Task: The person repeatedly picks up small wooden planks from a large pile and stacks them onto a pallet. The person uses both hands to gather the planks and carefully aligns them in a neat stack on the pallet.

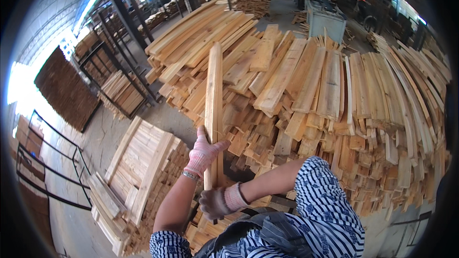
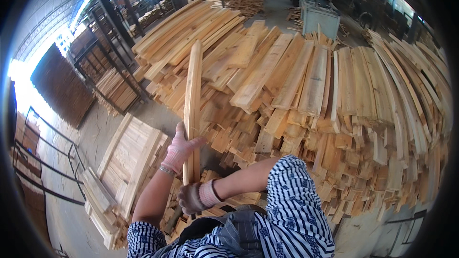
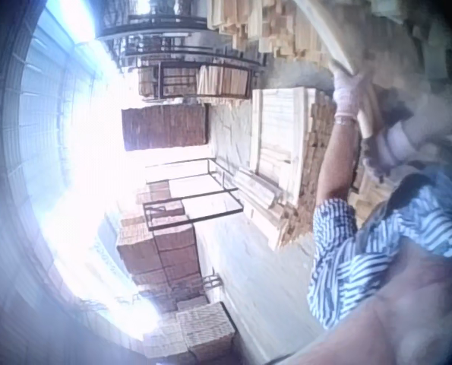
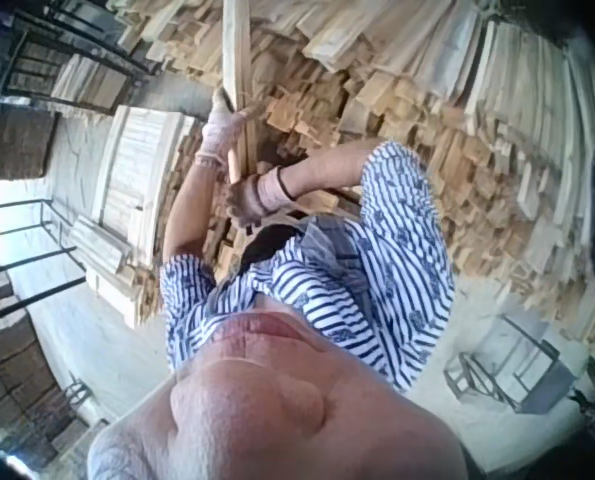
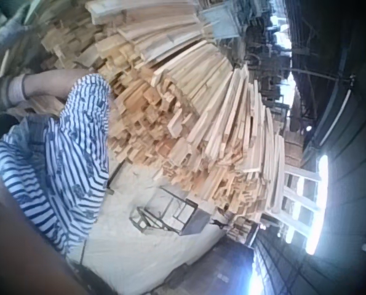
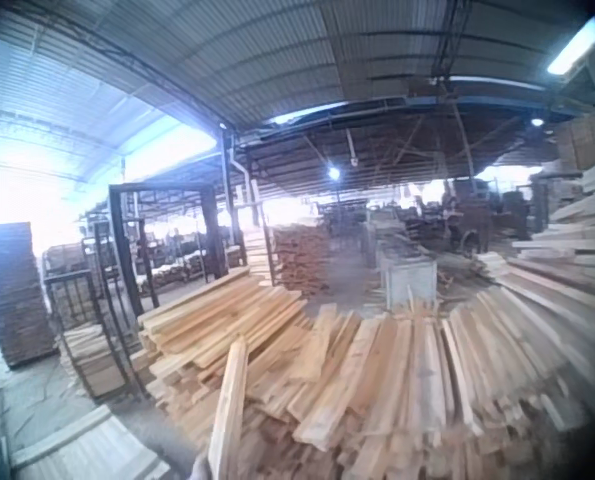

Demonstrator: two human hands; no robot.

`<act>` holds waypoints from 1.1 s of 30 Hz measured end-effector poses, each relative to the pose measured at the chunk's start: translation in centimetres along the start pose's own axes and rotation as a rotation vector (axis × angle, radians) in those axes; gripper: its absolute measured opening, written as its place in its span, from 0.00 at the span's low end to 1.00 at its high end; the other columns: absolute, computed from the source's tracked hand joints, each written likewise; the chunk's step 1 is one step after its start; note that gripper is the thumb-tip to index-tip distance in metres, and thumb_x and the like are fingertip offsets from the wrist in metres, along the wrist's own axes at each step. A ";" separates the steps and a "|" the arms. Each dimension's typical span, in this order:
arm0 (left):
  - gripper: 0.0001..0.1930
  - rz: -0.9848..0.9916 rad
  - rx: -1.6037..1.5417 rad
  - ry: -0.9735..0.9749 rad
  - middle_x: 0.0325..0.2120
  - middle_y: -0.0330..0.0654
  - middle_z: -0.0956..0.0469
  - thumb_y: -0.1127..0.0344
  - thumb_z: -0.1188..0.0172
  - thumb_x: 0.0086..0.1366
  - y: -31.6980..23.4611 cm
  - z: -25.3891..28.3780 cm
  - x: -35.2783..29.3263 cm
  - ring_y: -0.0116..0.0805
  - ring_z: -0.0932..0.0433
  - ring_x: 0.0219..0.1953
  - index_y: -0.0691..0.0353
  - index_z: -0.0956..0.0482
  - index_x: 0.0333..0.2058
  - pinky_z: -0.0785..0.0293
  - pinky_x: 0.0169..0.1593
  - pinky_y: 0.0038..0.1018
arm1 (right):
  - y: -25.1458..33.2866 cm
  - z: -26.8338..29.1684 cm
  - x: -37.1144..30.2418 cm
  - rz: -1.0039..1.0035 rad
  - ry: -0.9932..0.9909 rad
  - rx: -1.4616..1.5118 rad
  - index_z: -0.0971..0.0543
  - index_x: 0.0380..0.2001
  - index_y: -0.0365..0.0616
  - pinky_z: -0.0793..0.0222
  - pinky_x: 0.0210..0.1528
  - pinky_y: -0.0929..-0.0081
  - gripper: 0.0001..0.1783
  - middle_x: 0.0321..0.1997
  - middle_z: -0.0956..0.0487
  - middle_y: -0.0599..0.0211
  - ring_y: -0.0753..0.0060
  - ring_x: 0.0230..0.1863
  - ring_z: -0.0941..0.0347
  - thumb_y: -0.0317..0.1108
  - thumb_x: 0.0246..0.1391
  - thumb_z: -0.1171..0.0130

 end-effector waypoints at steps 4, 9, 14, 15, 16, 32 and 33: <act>0.45 -0.066 -0.222 0.091 0.43 0.48 0.20 0.58 0.25 0.51 2.8 0.0 -0.9 0.34 0.20 0.41 0.65 0.39 0.64 0.23 0.47 0.30 | -0.5 -0.2 2.2 -0.107 -0.108 0.461 0.19 0.32 0.55 0.29 0.44 0.62 0.11 0.38 0.21 0.69 0.63 0.41 0.25 0.48 0.53 0.41; 0.39 -0.053 -0.643 0.065 0.37 0.42 0.22 0.68 0.29 0.49 15.3 3.9 -12.2 0.31 0.21 0.36 0.64 0.36 0.61 0.20 0.41 0.29 | -2.6 18.4 -14.5 0.124 -1.119 0.078 0.25 0.27 0.45 0.25 0.37 0.67 0.01 0.27 0.27 0.70 0.67 0.29 0.27 0.28 0.49 0.43; 0.26 0.144 -0.787 -0.174 0.37 0.39 0.24 0.71 0.33 0.54 21.8 4.2 -24.4 0.30 0.25 0.35 0.63 0.29 0.52 0.25 0.38 0.28 | -31.3 10.2 -16.6 -0.810 -1.132 1.477 0.26 0.34 0.40 0.25 0.30 0.70 0.25 0.31 0.23 0.64 0.73 0.30 0.26 0.55 0.66 0.52; 0.26 0.195 -0.743 -0.188 0.36 0.39 0.23 0.73 0.34 0.53 22.1 3.6 -25.9 0.30 0.24 0.34 0.63 0.29 0.52 0.25 0.37 0.27 | -35.6 8.3 -16.5 -0.983 -1.295 1.680 0.27 0.42 0.38 0.24 0.35 0.67 0.25 0.40 0.23 0.59 0.69 0.34 0.25 0.54 0.64 0.49; 0.26 0.240 -0.701 -0.211 0.36 0.39 0.23 0.74 0.35 0.52 22.6 3.2 -27.3 0.30 0.24 0.34 0.63 0.29 0.52 0.24 0.36 0.26 | -38.0 6.3 -16.0 -1.151 -1.453 1.876 0.28 0.50 0.36 0.22 0.40 0.64 0.28 0.49 0.23 0.54 0.64 0.38 0.24 0.53 0.62 0.47; 0.26 0.441 -0.675 -0.416 0.34 0.38 0.23 0.70 0.32 0.51 31.0 1.5 -35.6 0.31 0.23 0.33 0.63 0.29 0.50 0.23 0.37 0.28 | -36.6 9.5 -12.4 -0.844 -1.823 2.079 0.24 0.46 0.40 0.21 0.42 0.62 0.23 0.41 0.21 0.55 0.58 0.37 0.21 0.49 0.60 0.47; 0.28 0.408 -0.692 -0.430 0.34 0.38 0.23 0.70 0.32 0.49 33.2 2.4 -34.9 0.31 0.23 0.34 0.63 0.29 0.50 0.23 0.37 0.27 | -33.4 11.4 -14.3 -0.785 -1.885 2.012 0.24 0.48 0.39 0.22 0.44 0.61 0.23 0.42 0.22 0.54 0.58 0.39 0.21 0.47 0.60 0.48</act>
Point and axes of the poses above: each hand's wrist, its own x-axis towards the middle knuckle, its own z-axis out of the back of the hand, y = z × x, the point moved 9 cm from there along x, towards the middle knuckle
